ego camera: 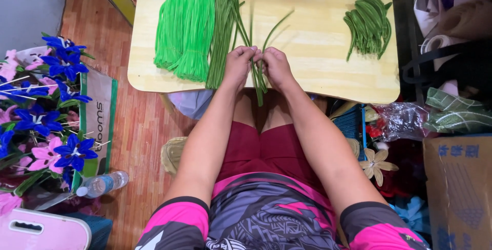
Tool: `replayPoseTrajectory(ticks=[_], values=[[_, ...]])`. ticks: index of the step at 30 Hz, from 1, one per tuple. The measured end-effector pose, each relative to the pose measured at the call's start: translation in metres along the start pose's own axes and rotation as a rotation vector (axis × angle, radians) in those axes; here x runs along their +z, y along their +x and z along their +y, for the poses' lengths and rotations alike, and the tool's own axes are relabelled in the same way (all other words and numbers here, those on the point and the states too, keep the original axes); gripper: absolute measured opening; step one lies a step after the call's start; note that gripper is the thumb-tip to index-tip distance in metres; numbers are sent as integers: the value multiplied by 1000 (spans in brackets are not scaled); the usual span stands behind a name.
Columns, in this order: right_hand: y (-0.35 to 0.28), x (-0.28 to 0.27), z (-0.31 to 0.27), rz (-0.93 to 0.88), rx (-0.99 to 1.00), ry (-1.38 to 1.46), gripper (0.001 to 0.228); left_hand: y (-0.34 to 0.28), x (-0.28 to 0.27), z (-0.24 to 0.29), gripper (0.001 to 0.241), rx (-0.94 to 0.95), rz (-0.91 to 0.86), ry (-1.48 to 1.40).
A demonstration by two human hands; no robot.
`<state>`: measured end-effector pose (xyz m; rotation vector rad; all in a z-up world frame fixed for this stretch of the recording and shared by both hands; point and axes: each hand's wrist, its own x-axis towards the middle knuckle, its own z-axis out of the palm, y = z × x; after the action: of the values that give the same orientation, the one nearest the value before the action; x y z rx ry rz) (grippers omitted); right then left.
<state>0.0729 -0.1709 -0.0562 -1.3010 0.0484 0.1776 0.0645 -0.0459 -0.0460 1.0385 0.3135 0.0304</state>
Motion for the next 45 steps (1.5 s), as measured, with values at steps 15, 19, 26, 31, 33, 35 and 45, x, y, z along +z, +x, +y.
replayPoseTrajectory(ticks=[15, 19, 26, 31, 33, 35, 45], values=[[-88, -63, -132, 40, -233, 288, 37, -40, 25, 31, 60, 176, -9, 651], [-110, -56, -114, -5, -284, 286, 46, -64, 39, 51, 44, 517, 24, 690], [-161, -27, -79, -174, -369, -171, 25, -81, 52, 92, 57, -307, -214, -358], [-181, -21, -99, -127, -467, -284, 24, -96, 52, 91, 38, -46, -241, -307], [-190, -10, -118, -131, -512, -384, 23, -114, 58, 86, 38, 53, -479, -195], [-197, -6, -124, -140, -494, -434, 20, -128, 64, 83, 36, 93, -519, -193], [-208, 2, -127, -104, -294, -549, 30, -156, 75, 100, 38, -48, -679, -338]])
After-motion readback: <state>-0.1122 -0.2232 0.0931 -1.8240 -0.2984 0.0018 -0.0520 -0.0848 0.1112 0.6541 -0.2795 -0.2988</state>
